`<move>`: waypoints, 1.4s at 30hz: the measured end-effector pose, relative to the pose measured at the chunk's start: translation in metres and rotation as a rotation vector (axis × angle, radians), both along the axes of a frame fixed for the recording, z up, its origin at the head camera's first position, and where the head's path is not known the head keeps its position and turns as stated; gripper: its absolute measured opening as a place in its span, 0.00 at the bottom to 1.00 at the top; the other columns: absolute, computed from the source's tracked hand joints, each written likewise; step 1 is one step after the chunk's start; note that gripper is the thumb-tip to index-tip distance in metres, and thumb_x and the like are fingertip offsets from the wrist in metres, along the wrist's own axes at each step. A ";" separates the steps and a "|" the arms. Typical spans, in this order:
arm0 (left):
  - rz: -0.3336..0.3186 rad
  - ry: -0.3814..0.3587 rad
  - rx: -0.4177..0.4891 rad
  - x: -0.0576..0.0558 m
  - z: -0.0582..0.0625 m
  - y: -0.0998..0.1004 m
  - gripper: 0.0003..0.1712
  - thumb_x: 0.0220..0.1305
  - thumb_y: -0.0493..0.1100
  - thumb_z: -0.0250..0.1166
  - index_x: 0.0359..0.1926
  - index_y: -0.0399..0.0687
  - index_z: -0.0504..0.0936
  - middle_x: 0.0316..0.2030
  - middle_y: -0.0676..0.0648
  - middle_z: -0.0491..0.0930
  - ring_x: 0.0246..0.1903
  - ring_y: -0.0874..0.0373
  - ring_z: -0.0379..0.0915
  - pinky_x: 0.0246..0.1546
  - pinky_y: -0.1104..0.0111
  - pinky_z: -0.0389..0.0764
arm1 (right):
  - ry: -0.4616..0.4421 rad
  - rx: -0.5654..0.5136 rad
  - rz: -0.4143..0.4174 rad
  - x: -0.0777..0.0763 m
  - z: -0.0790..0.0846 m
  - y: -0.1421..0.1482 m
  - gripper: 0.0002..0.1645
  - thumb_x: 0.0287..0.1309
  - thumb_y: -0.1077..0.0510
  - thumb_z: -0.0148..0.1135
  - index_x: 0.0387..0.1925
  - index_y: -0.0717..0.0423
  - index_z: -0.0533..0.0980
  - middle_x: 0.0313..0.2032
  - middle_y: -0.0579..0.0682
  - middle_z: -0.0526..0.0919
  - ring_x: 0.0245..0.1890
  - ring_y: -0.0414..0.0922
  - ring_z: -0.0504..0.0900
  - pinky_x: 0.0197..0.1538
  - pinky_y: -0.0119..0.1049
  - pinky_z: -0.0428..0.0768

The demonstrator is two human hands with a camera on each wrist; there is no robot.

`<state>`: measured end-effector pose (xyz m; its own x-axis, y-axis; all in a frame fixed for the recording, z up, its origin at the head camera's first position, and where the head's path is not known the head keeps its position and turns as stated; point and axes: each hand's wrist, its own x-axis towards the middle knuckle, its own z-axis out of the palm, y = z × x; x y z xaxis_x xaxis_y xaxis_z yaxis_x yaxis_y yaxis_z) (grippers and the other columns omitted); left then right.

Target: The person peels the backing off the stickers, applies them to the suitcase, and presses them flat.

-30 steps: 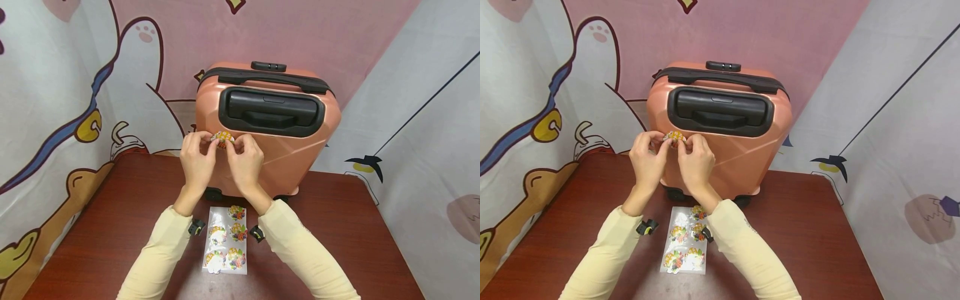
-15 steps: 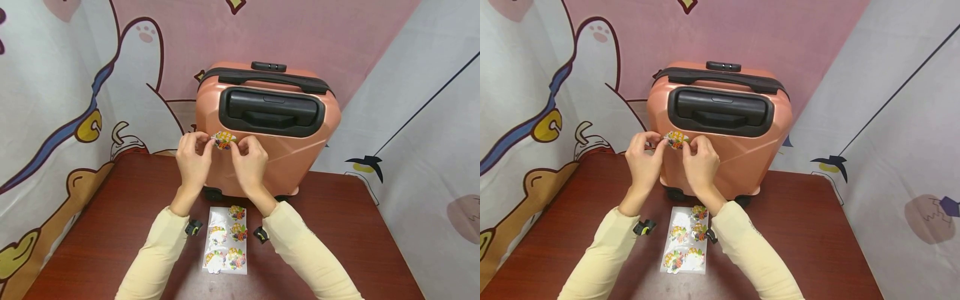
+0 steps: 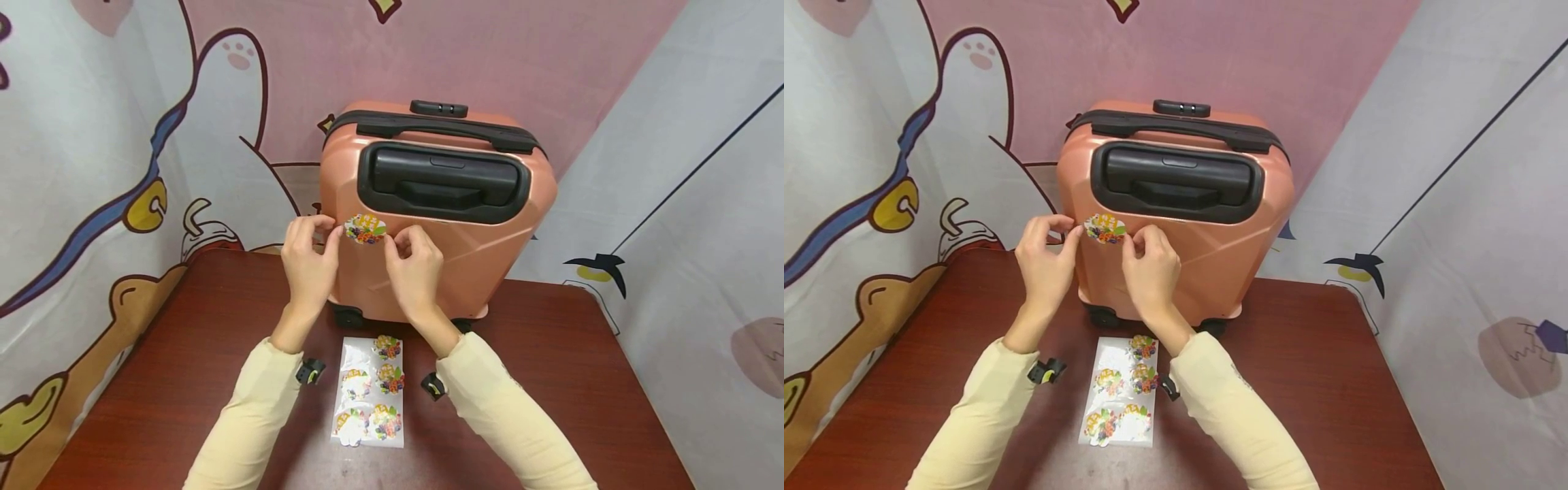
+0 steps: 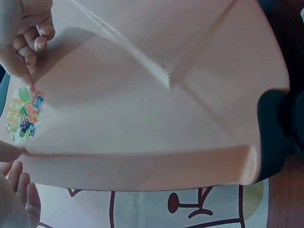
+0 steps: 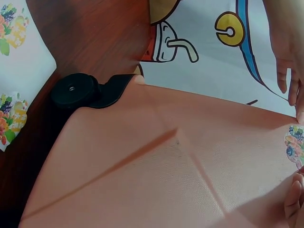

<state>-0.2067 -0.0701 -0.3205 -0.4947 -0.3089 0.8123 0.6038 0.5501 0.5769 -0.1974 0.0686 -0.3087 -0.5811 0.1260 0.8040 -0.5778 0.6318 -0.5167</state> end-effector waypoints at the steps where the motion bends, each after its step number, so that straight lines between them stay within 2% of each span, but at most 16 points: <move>1: -0.003 -0.005 -0.002 0.000 -0.001 -0.001 0.06 0.53 0.33 0.66 0.30 0.34 0.78 0.27 0.41 0.76 0.31 0.49 0.70 0.30 0.63 0.72 | -0.001 0.003 0.003 0.000 -0.001 0.000 0.10 0.48 0.66 0.65 0.19 0.63 0.71 0.18 0.54 0.74 0.18 0.46 0.74 0.24 0.37 0.73; 5: -0.025 -0.016 -0.007 0.002 -0.005 -0.003 0.05 0.53 0.33 0.65 0.31 0.34 0.78 0.27 0.41 0.76 0.31 0.49 0.72 0.31 0.63 0.72 | -0.009 0.007 0.021 0.001 -0.004 0.001 0.11 0.47 0.66 0.65 0.19 0.63 0.71 0.18 0.53 0.74 0.18 0.46 0.73 0.23 0.36 0.73; 9: -0.075 -0.030 0.003 0.005 -0.005 -0.006 0.05 0.54 0.32 0.64 0.33 0.33 0.79 0.26 0.41 0.77 0.28 0.50 0.74 0.29 0.62 0.74 | -0.014 0.002 0.053 0.001 -0.006 0.002 0.11 0.47 0.66 0.66 0.20 0.63 0.71 0.17 0.53 0.73 0.17 0.45 0.73 0.22 0.35 0.72; 14: -0.188 -0.052 -0.020 0.007 -0.006 -0.008 0.06 0.55 0.32 0.63 0.35 0.33 0.80 0.26 0.41 0.79 0.26 0.52 0.75 0.27 0.62 0.76 | -0.060 -0.002 0.113 0.003 -0.009 0.003 0.09 0.47 0.65 0.67 0.22 0.62 0.72 0.18 0.53 0.75 0.18 0.44 0.73 0.23 0.34 0.72; 17: -0.261 -0.066 -0.048 0.008 -0.007 -0.009 0.07 0.57 0.31 0.61 0.37 0.33 0.80 0.28 0.42 0.80 0.27 0.53 0.76 0.27 0.65 0.76 | -0.107 -0.011 0.178 0.004 -0.010 0.004 0.06 0.49 0.66 0.65 0.26 0.63 0.74 0.21 0.53 0.78 0.19 0.44 0.75 0.25 0.34 0.74; 22: -0.337 -0.094 -0.071 0.007 -0.007 -0.009 0.08 0.61 0.30 0.56 0.40 0.32 0.79 0.29 0.42 0.81 0.29 0.53 0.77 0.28 0.68 0.77 | -0.192 -0.069 0.356 0.006 -0.011 0.002 0.03 0.54 0.70 0.57 0.33 0.66 0.75 0.27 0.55 0.82 0.23 0.47 0.79 0.27 0.35 0.77; 27: -0.348 -0.101 -0.083 0.007 -0.006 -0.009 0.09 0.62 0.29 0.54 0.41 0.32 0.79 0.29 0.41 0.80 0.29 0.53 0.77 0.29 0.72 0.76 | -0.261 -0.142 0.486 0.007 -0.011 0.001 0.09 0.54 0.74 0.53 0.38 0.67 0.75 0.34 0.59 0.83 0.29 0.50 0.82 0.33 0.39 0.80; 33: -0.348 -0.094 -0.074 0.006 -0.007 -0.009 0.09 0.62 0.28 0.54 0.40 0.32 0.79 0.29 0.41 0.80 0.29 0.53 0.76 0.30 0.75 0.75 | -0.317 -0.164 0.537 0.007 -0.008 0.002 0.11 0.55 0.74 0.53 0.41 0.67 0.75 0.38 0.59 0.82 0.36 0.49 0.82 0.38 0.36 0.80; 38: -0.351 -0.093 -0.071 0.006 -0.006 -0.008 0.09 0.61 0.28 0.54 0.40 0.31 0.79 0.29 0.41 0.80 0.29 0.52 0.76 0.30 0.73 0.75 | -0.305 -0.165 0.578 0.006 0.001 0.002 0.13 0.54 0.74 0.53 0.42 0.68 0.74 0.40 0.59 0.81 0.40 0.49 0.81 0.43 0.35 0.78; 42: -0.354 -0.104 -0.062 0.006 -0.006 -0.009 0.09 0.61 0.28 0.54 0.40 0.32 0.79 0.29 0.41 0.80 0.29 0.53 0.76 0.30 0.77 0.74 | -0.284 -0.166 0.622 0.005 0.009 0.003 0.14 0.54 0.75 0.52 0.44 0.69 0.72 0.42 0.60 0.81 0.43 0.50 0.80 0.47 0.36 0.76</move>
<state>-0.2003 -0.0787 -0.3264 -0.6432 -0.0562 0.7636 0.7024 0.3536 0.6177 -0.1926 0.0717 -0.3000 -0.7698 -0.1899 0.6093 -0.6347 0.1274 -0.7622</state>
